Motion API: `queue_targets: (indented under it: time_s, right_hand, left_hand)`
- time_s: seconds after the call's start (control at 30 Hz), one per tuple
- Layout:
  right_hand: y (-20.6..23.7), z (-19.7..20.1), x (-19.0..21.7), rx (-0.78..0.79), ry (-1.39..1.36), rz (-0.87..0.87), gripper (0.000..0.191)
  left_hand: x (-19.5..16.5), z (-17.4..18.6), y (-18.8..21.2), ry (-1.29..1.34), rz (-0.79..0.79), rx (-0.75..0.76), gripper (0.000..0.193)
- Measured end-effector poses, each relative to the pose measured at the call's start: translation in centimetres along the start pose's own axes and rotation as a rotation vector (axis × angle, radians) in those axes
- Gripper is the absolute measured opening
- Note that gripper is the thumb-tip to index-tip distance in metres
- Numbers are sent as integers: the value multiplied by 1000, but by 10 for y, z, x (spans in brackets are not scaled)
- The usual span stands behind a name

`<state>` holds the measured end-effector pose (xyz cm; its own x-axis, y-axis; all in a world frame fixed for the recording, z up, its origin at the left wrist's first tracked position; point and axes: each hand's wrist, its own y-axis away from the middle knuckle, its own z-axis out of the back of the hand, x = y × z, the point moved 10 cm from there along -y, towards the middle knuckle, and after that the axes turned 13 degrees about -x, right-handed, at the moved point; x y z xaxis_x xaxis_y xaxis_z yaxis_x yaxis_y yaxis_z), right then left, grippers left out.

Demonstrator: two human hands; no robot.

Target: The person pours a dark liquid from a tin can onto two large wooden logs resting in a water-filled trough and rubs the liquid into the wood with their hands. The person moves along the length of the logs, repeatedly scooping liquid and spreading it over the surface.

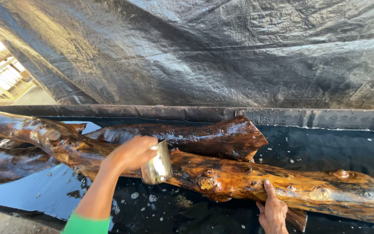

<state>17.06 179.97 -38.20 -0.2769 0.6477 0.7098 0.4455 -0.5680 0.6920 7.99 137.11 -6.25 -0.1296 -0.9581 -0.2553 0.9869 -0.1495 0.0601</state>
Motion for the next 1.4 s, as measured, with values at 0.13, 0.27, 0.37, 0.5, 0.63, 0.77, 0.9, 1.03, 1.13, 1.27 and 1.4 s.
queue_targets:
  time_s: [0.13,0.27,0.37,0.5,0.63,0.77,0.9,1.03,1.13,1.27,1.4]
  right_hand:
    - [0,-3,2,4,-32,-4,83]
    - [2,-8,2,20,-68,12,85]
    - [6,-9,-1,33,-68,16,84]
    - [13,-11,-6,32,-46,14,84]
    - [16,-11,-9,49,-38,26,83]
    - [23,7,-23,39,25,-34,83]
    - [44,35,-22,-111,199,70,83]
    - [87,13,29,55,463,583,79]
    - [112,-36,66,164,921,1038,73]
    - [131,-107,78,490,1377,1463,97]
    - [111,-119,68,478,1724,1256,122]
  left_hand:
    - [40,-44,73,320,119,-70,24]
    - [77,-155,119,681,300,51,33]
    - [93,-244,128,996,448,123,31]
    - [111,-330,129,940,678,200,31]
    - [114,-356,121,1006,759,141,33]
    - [131,-365,121,892,876,170,41]
    - [133,-333,113,650,647,17,35]
    - [107,-280,120,526,402,-135,28]
    - [90,-251,137,474,389,-15,25]
    - [50,-180,152,382,154,-35,15]
    - [15,-112,149,312,-19,-28,21]
